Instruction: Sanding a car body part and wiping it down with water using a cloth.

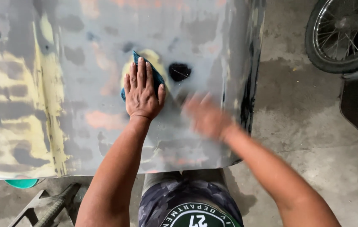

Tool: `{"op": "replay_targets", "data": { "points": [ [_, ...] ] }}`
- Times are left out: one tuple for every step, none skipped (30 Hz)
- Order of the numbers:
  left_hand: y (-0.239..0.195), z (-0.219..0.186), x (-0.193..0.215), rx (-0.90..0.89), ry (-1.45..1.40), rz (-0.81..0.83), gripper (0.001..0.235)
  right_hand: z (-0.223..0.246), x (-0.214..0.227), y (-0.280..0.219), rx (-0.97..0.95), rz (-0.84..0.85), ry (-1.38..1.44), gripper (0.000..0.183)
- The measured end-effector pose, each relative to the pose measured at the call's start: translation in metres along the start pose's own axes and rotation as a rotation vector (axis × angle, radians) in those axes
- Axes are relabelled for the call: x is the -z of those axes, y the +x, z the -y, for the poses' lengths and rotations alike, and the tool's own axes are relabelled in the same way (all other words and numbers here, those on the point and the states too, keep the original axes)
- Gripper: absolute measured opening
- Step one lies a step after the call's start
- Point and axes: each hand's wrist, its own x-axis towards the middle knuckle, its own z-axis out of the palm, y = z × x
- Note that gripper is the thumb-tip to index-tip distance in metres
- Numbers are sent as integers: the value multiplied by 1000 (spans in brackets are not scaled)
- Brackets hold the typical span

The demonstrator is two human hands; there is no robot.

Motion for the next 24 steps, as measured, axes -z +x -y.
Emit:
{"op": "replay_targets", "data": {
  "points": [
    [2, 0, 2, -2, 3, -3, 79, -17, 16, 15, 1, -5, -1, 62],
    [2, -1, 2, -3, 2, -6, 79, -31, 31, 27, -234, -126, -49, 66],
    [1, -1, 3, -3, 0, -10, 78, -46, 45, 38, -469, -246, -98, 70],
    [2, -2, 2, -11, -3, -9, 78, -32, 39, 40, -477, -247, -101, 70],
    [3, -2, 2, -7, 5, 3, 79, -19, 33, 43, -462, -332, -55, 72],
    [2, -1, 3, 6, 13, 12, 79, -5, 27, 47, -439, -414, -7, 75],
    [1, -3, 5, 7, 12, 11, 79, 18, 8, 29, -437, -414, -9, 75],
    [1, -3, 8, 4, 5, 9, 78, 42, -12, 13, -249, -214, -28, 74],
    [1, -4, 10, 1, -2, 8, 77, 65, -31, -4, -61, -14, -48, 73],
    [4, -2, 7, -10, -4, 6, 77, 70, -29, -22, -71, -19, -53, 73],
    [8, -1, 3, -32, 18, 0, 78, 76, -27, -40, -33, 126, 109, 71],
    [9, 2, 0, -45, 42, -8, 79, 82, -26, -57, 15, 272, 276, 69],
    [27, -8, 2, -47, 42, -10, 79, 65, -17, -64, 15, 270, 274, 69],
    [40, -16, 3, -64, 18, -34, 77, 53, -11, -72, -275, 191, 164, 66],
    [53, -23, 4, -81, -6, -58, 74, 40, -5, -80, -563, 113, 51, 63],
    [66, -40, 4, -86, -5, -56, 74, 21, -14, -89, -568, 110, 53, 63],
    [80, -58, 5, -107, -23, -8, 73, 3, -22, -98, -661, -116, 52, 67],
    [92, -76, 4, -127, -44, 41, 72, -14, -30, -109, -748, -343, 47, 72],
    [86, -94, -1, -132, -45, 45, 72, -14, -28, -112, -755, -343, 47, 72],
    [80, -112, -5, -262, 24, 112, 74, -15, -24, -113, -799, -377, 184, 69],
    [74, -130, -7, -392, 93, 180, 76, -14, -20, -113, -841, -410, 322, 67],
    [49, -135, -25, -390, 100, 174, 76, -15, -27, -118, -834, -416, 324, 67],
    [24, -141, -43, -499, 71, 214, 74, -15, -33, -122, -841, -440, 367, 65],
    [1, -147, -60, -611, 43, 254, 73, -15, -38, -125, -850, -467, 409, 64]
  ]
}}
